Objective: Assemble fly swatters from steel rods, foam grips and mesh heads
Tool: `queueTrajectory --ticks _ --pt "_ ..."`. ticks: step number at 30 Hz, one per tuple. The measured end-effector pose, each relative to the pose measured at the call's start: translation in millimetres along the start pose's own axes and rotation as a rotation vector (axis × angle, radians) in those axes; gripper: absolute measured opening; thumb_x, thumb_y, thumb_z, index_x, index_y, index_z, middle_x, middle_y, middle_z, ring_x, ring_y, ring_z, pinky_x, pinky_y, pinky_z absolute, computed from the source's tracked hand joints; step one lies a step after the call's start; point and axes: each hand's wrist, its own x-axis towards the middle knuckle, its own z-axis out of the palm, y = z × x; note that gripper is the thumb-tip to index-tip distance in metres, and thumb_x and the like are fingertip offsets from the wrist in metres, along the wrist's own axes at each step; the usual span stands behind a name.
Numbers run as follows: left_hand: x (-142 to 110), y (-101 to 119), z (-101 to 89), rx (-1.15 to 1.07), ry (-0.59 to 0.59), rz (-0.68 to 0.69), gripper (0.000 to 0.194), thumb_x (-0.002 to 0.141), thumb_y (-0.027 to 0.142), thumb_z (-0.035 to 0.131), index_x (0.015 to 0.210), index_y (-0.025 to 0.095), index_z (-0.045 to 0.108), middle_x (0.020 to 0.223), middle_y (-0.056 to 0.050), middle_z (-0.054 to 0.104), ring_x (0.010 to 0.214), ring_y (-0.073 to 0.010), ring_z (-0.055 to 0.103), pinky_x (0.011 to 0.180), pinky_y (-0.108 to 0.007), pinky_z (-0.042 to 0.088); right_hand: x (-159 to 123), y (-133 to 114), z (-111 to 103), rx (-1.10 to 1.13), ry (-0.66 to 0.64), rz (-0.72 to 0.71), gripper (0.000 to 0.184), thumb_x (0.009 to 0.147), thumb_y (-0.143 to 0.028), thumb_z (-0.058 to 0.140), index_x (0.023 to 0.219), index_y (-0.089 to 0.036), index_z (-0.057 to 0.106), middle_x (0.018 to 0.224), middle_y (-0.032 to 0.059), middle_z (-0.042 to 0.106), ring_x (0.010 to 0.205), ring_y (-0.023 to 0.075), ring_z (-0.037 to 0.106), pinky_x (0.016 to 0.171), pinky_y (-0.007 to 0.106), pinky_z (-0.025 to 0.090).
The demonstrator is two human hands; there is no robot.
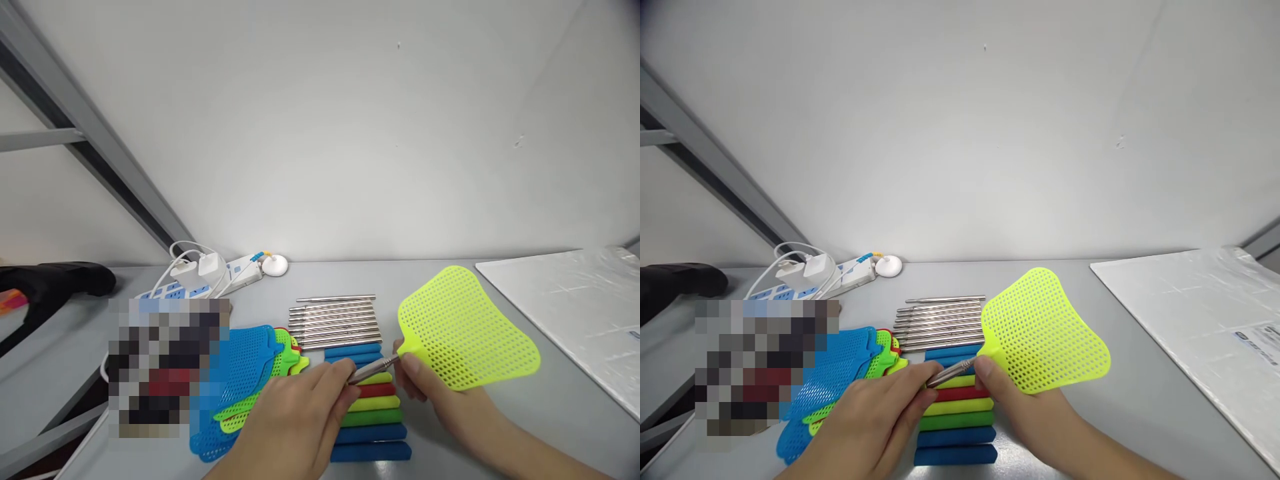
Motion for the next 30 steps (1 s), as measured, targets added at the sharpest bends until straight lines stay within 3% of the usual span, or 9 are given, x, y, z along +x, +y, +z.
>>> queueTrajectory --ticks 7,13,20,23,26,30 --pt "1.5 6.1 8.5 0.023 -0.051 0.01 0.015 0.097 0.024 0.04 0.101 0.026 0.054 0.077 0.003 0.071 0.062 -0.0194 0.067 0.053 -0.03 0.047 4.1 -5.2 9.7 0.202 0.072 0.052 0.04 0.089 -0.056 0.054 0.066 -0.023 0.051 0.056 -0.0046 0.043 0.052 0.0123 0.039 0.061 0.028 0.045" --pt "0.6 6.6 6.8 0.07 -0.027 0.025 0.013 0.096 0.024 0.042 0.094 0.026 0.055 0.071 0.003 0.069 0.057 -0.0193 0.065 0.051 -0.029 0.045 -3.3 -7.0 4.0 0.108 0.14 0.074 0.038 0.087 -0.055 0.057 0.067 -0.023 0.054 0.064 -0.0018 0.046 0.06 0.0146 0.044 0.061 0.027 0.044" --pt "2.8 12.8 -7.0 -0.083 -0.135 -0.019 0.021 0.098 0.027 0.037 0.088 0.025 0.055 0.072 0.002 0.069 0.059 -0.0157 0.064 0.052 -0.025 0.044 -6.2 -5.5 -0.7 0.079 -0.018 -0.051 0.043 0.096 -0.056 0.039 0.075 -0.022 0.055 0.071 0.0004 0.049 0.066 0.0149 0.046 0.066 0.028 0.044" --pt "2.9 18.2 -15.4 -0.162 -0.176 -0.039 0.02 0.099 0.027 0.036 0.097 0.027 0.056 0.075 0.004 0.07 0.061 -0.0138 0.065 0.055 -0.022 0.046 -8.5 -4.1 0.4 0.049 0.061 -0.082 0.048 0.096 -0.059 0.036 0.075 -0.022 0.057 0.072 0.0024 0.053 0.068 0.0163 0.049 0.065 0.029 0.044" --pt "1.9 21.1 -20.7 -0.183 -0.126 -0.032 0.023 0.099 0.028 0.035 0.105 0.029 0.056 0.078 0.005 0.071 0.062 -0.013 0.066 0.057 -0.02 0.047 -11.1 -5.9 2.1 -0.004 0.179 -0.073 0.044 0.094 -0.055 0.046 0.066 -0.022 0.052 0.067 0.0006 0.049 0.064 0.0154 0.046 0.063 0.028 0.043" --pt "0.6 16.4 -25.7 -0.171 -0.102 -0.029 0.026 0.1 0.032 0.034 0.101 0.029 0.06 0.075 0.005 0.07 0.06 -0.0124 0.064 0.055 -0.019 0.048 -6.9 -10.6 -1.1 0.0 0.285 -0.069 0.045 0.093 -0.052 0.05 0.06 -0.022 0.048 0.061 -0.0015 0.043 0.058 0.0141 0.04 0.06 0.027 0.039"
